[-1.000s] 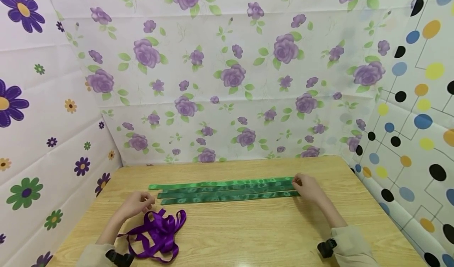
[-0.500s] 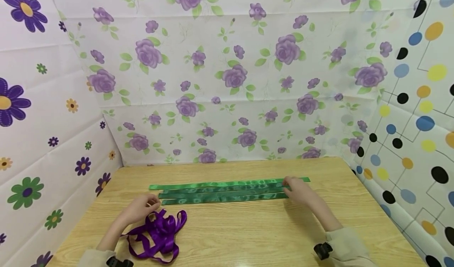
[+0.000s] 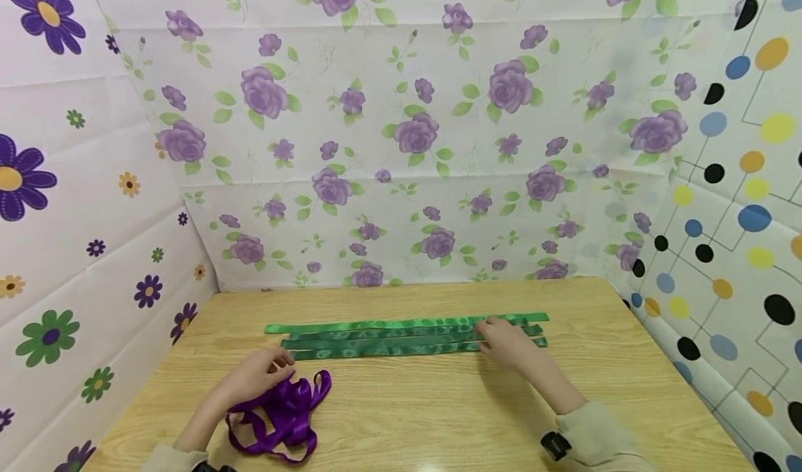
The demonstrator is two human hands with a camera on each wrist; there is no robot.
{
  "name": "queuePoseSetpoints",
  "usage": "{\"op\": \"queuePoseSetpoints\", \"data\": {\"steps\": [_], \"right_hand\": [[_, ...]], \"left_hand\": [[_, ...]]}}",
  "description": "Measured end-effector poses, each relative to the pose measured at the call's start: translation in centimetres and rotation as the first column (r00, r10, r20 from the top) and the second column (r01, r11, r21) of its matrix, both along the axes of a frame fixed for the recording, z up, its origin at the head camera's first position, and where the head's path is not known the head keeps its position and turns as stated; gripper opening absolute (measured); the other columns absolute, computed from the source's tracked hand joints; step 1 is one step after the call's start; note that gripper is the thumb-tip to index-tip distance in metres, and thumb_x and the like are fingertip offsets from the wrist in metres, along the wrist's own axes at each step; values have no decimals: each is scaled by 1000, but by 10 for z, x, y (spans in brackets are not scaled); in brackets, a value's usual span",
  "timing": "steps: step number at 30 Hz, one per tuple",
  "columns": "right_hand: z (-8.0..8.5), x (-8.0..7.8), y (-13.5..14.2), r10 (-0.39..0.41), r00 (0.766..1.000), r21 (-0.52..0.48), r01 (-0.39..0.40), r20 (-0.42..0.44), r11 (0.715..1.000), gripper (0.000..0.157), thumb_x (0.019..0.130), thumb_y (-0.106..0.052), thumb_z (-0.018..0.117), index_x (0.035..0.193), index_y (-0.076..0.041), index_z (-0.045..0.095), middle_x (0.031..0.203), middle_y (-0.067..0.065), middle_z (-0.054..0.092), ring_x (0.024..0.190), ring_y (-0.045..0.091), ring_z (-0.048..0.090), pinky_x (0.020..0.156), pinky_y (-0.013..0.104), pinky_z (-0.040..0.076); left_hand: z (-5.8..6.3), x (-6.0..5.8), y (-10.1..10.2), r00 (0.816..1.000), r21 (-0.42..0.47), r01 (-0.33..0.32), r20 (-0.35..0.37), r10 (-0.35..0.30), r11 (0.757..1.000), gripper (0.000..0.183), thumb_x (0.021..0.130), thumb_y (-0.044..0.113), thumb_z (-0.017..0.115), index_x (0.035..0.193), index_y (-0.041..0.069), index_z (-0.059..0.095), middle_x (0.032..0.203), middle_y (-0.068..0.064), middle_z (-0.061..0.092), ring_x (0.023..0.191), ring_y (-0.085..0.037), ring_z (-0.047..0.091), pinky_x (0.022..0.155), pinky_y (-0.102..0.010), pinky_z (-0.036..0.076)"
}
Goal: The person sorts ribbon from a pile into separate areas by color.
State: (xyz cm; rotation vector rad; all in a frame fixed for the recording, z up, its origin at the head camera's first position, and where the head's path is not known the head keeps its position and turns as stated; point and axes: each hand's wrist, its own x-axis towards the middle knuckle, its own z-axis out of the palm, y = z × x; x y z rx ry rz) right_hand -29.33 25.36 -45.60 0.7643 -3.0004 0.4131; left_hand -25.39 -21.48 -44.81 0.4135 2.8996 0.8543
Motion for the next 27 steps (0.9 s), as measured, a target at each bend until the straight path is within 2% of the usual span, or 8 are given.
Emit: {"op": "queuePoseSetpoints", "data": {"steps": [5, 11, 15, 18, 23, 27], "right_hand": [[0, 5, -12, 49, 997, 40, -47, -53, 998, 15, 92, -13, 65, 106, -7, 65, 99, 10, 64, 78, 19, 62, 59, 27, 49], [-1, 8, -25, 138, 990, 6, -138, -13, 990, 11, 93, -13, 64, 102, -8, 66, 104, 10, 65, 92, 27, 64, 71, 36, 54], [-1, 9, -33, 187, 982, -19, -187, -3, 982, 12, 94, -14, 62, 104, -9, 67, 103, 6, 66, 94, 25, 64, 75, 37, 53], [-1, 9, -39, 217, 976, -23, -216, 12, 976, 14, 94, -14, 62, 106, -8, 67, 103, 5, 67, 94, 23, 64, 76, 36, 53], [-4, 10, -50, 253, 966, -36, -251, 62, 967, 16, 95, -13, 61, 108, -7, 67, 105, 6, 68, 96, 24, 64, 78, 35, 53], [-8, 9, -59, 267, 958, -49, -263, 105, 963, 15, 96, -13, 59, 107, -7, 68, 105, 5, 69, 96, 22, 65, 78, 33, 54]], "left_hand": [[0, 0, 5, 999, -6, 41, 1, -41, 999, 16, 93, 14, 63, 103, 2, 65, 97, -9, 67, 88, -23, 63, 74, -40, 52], [-2, 1, 14, 998, -51, 54, -32, -56, 997, 16, 91, 13, 64, 101, 1, 67, 95, -11, 68, 90, -27, 64, 77, -44, 52], [-5, 1, 23, 997, -54, 65, -44, -68, 996, 20, 91, 13, 64, 102, -3, 67, 94, -14, 68, 89, -29, 64, 76, -45, 52], [-7, 2, 32, 998, -50, 37, -55, -39, 998, 23, 91, 13, 63, 105, -5, 66, 94, -16, 69, 86, -30, 65, 73, -44, 53], [-8, 3, 44, 997, -61, -43, -73, 38, 997, 29, 91, 16, 66, 110, -6, 65, 92, -17, 69, 73, -23, 64, 63, -39, 52], [-11, 1, 48, 998, -49, -34, -45, 32, 998, 31, 89, 16, 68, 109, -6, 64, 89, -16, 69, 67, -20, 63, 58, -35, 50]]}}
